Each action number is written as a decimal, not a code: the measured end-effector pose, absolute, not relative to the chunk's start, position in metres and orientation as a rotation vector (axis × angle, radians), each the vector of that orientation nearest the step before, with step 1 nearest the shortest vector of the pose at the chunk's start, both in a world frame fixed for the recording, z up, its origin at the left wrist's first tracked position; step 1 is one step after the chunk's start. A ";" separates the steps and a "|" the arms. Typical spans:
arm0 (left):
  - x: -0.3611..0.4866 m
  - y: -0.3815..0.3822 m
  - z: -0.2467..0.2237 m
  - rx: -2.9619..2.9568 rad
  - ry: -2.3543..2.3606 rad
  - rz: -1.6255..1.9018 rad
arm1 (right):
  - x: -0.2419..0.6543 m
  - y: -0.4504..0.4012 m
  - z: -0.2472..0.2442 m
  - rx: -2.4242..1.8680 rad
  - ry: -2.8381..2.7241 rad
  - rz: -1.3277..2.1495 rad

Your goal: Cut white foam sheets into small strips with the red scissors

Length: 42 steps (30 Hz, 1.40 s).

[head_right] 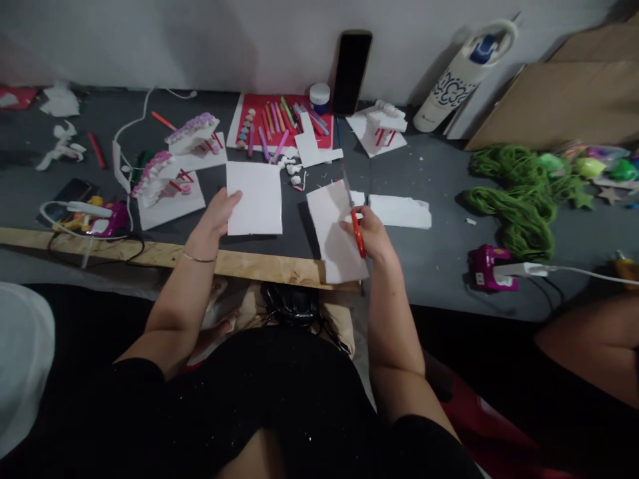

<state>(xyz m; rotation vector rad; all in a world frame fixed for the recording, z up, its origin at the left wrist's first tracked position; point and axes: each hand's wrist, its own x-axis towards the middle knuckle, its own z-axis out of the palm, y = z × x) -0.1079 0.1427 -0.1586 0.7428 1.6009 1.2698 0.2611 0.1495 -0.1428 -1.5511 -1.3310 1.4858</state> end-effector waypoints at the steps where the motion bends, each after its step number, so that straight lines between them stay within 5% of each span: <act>1: -0.103 0.140 -0.159 0.766 1.612 1.248 | 0.267 0.152 -0.144 -1.547 -1.312 1.442; 13: -0.076 0.114 -0.176 1.158 1.864 0.933 | 0.252 0.148 -0.155 -1.456 -1.286 1.293; 19: -0.078 0.103 -0.140 1.619 2.021 1.212 | 0.243 0.145 -0.145 -1.388 -1.377 1.458; 28: -0.043 0.127 -0.122 1.184 1.463 0.871 | 0.233 0.143 -0.121 -1.303 -1.449 1.715; 36: -0.109 0.059 -0.135 0.600 1.577 1.361 | 0.285 0.134 -0.124 -1.506 -1.211 1.277; 42: -0.069 0.052 -0.131 0.384 1.429 1.380 | 0.257 0.108 -0.131 -1.412 -1.303 1.447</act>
